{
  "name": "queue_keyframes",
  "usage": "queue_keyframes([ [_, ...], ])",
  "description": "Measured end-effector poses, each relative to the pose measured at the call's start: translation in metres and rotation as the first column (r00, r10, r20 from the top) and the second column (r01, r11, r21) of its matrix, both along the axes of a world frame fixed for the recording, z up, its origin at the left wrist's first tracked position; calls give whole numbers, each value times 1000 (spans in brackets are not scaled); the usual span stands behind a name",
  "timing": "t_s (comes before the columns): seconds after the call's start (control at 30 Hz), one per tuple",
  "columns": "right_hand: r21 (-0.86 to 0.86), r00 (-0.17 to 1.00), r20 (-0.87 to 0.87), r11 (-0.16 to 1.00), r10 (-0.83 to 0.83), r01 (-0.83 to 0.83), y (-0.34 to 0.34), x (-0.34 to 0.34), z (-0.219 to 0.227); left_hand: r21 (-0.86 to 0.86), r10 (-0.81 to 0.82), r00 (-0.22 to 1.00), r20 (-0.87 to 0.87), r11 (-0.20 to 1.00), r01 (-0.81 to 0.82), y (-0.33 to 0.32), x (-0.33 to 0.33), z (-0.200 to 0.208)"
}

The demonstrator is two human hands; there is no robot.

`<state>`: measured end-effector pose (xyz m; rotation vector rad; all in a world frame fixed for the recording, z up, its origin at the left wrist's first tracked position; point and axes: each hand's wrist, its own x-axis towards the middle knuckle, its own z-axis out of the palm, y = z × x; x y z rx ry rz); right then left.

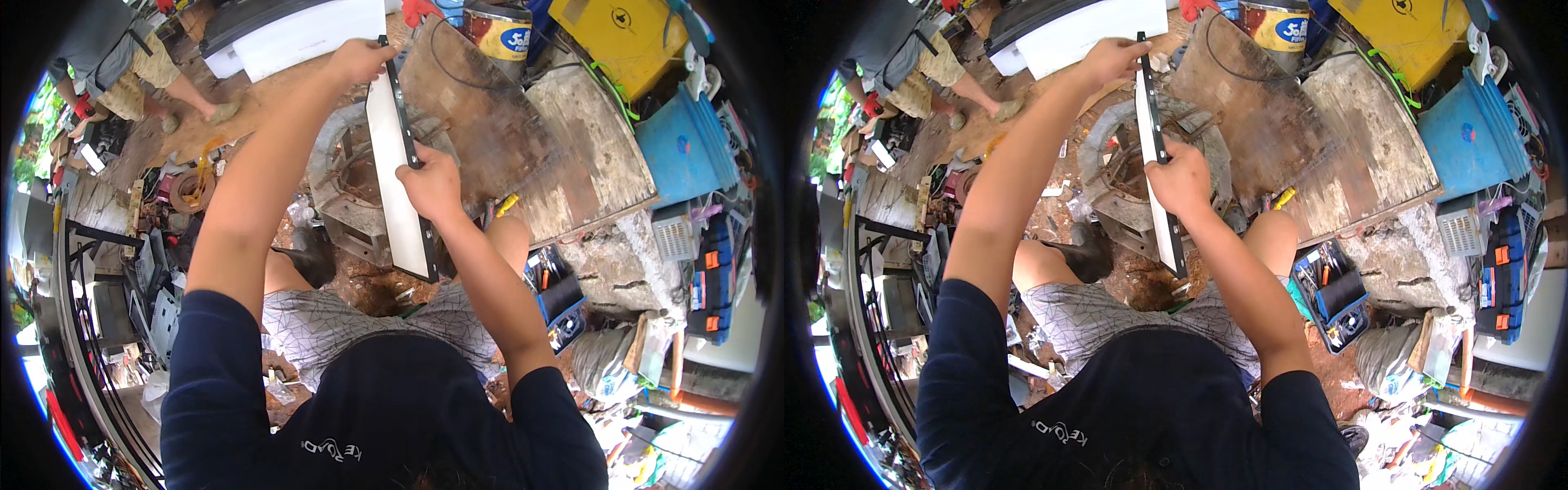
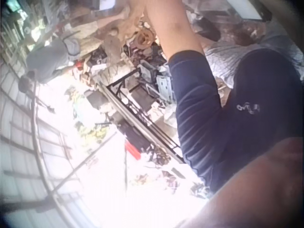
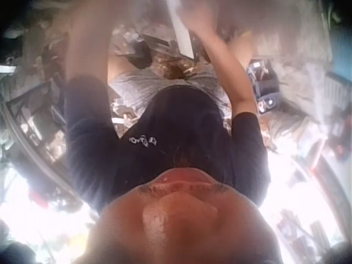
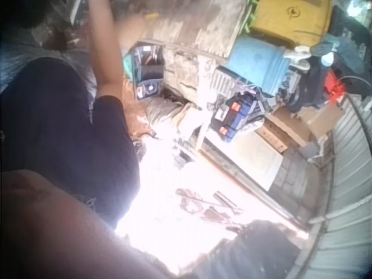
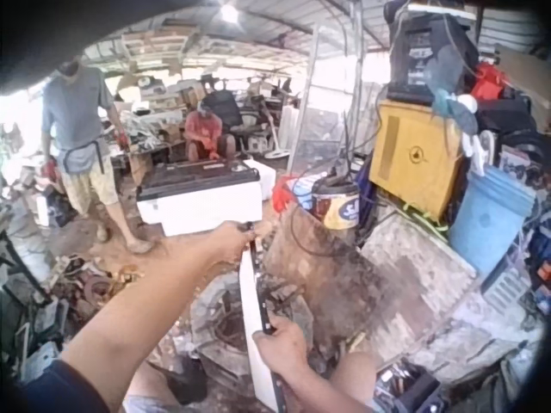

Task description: The person uses a screwdriver to remove screws from the metal frame of an electronic panel and pries the components apart by hand.

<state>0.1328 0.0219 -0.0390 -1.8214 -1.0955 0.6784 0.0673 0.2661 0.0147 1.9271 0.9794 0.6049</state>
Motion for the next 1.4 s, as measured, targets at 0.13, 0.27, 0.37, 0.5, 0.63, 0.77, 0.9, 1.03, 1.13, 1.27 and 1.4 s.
queue_keyframes([
  [0.13,83,998,-55,997,1,3,17,8,-6,-106,16,987,160,994,1,-63,-31,-44],
  [0.27,155,989,-125,986,74,-55,28,6,-14,-241,100,956,275,970,-32,-106,-55,-71],
  [0.37,165,917,-349,976,195,-145,25,5,-17,-273,145,950,276,960,-68,-119,-62,-76],
  [0.5,141,775,-598,978,206,-152,-8,17,-20,-346,214,916,340,934,-89,-130,-67,-76],
  [0.63,201,808,-500,950,311,-241,-54,23,-22,-365,216,920,326,927,-88,-133,-67,-71],
  [0.77,267,791,-474,919,388,-291,-87,14,-16,-373,219,918,332,924,-86,-135,-64,-67],
  [0.9,283,902,-241,915,357,-287,-105,-2,-11,-361,212,924,319,928,-88,-136,-65,-66],
  [1.03,314,962,-55,920,267,-237,-110,-17,-16,-339,225,920,321,934,-110,-138,-65,-67],
  [1.13,345,972,71,909,223,-233,-112,-20,-21,-315,227,929,293,940,-131,-138,-64,-67],
  [1.27,374,973,108,899,202,-228,-112,-21,-24,-309,213,931,295,944,-118,-137,-64,-68],
  [1.4,388,968,151,888,202,-246,-112,-21,-25,-310,216,928,303,943,-118,-137,-65,-70],
])
